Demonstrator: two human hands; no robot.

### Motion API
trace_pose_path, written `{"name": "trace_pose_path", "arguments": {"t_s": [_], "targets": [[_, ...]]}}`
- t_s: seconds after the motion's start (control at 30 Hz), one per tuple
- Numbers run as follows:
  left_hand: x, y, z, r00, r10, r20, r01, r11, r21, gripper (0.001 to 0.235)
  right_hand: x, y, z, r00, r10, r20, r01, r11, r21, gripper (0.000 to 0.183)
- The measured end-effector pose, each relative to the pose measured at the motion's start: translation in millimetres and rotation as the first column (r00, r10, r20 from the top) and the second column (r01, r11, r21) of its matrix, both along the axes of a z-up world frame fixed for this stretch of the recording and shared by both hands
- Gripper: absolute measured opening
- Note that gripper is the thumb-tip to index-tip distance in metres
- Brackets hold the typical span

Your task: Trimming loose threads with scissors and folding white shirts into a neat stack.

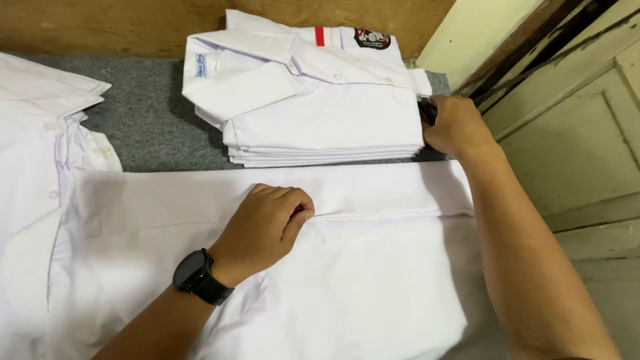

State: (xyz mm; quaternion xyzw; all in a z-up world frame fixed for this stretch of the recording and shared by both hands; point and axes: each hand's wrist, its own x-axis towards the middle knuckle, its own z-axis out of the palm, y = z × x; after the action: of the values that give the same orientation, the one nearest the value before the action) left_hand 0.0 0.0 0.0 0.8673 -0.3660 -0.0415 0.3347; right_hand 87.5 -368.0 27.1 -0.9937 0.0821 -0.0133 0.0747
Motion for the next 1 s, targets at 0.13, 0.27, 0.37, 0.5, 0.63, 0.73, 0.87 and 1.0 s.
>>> {"name": "trace_pose_path", "arguments": {"t_s": [0.13,0.27,0.37,0.5,0.63,0.73,0.87,1.0], "targets": [[-0.1,2.4,-0.1,0.999,-0.012,0.031,0.013,0.999,-0.039,0.017,-6.1,6.4,21.0,0.994,-0.005,-0.105,0.002,1.0,-0.031,0.057],[-0.8,1.4,-8.5,0.995,0.002,0.1,0.009,0.995,-0.104,0.012,-22.7,3.4,53.3,0.969,-0.13,-0.209,0.105,0.987,-0.122,0.055],[-1.1,1.4,-11.7,0.989,0.012,0.148,0.01,0.99,-0.142,0.012,-69.7,33.8,101.3,0.926,-0.315,-0.208,0.309,0.949,-0.059,0.051],[-1.1,1.4,-10.8,0.992,0.004,0.123,0.012,0.992,-0.127,0.013,-148.1,-22.1,85.1,0.973,0.149,0.178,-0.129,0.984,-0.12,0.052],[0.4,0.5,-12.3,0.996,0.004,0.093,0.009,0.99,-0.144,0.015,-167.4,25.0,80.3,0.992,0.098,-0.076,-0.07,0.947,0.313,0.053],[0.0,0.8,-13.9,0.995,0.035,0.098,-0.017,0.985,-0.173,0.012,-157.3,41.5,64.4,0.925,0.361,-0.12,-0.331,0.919,0.214,0.057],[0.7,2.5,-11.4,0.993,0.042,0.112,-0.021,0.983,-0.184,0.009,-135.4,64.6,62.9,0.865,0.457,-0.208,-0.392,0.874,0.288,0.045],[-0.1,2.9,-4.9,0.989,0.001,0.147,0.032,0.974,-0.225,0.01,-122.4,88.8,73.2,0.841,0.439,-0.316,-0.343,0.884,0.316,0.008]]}}
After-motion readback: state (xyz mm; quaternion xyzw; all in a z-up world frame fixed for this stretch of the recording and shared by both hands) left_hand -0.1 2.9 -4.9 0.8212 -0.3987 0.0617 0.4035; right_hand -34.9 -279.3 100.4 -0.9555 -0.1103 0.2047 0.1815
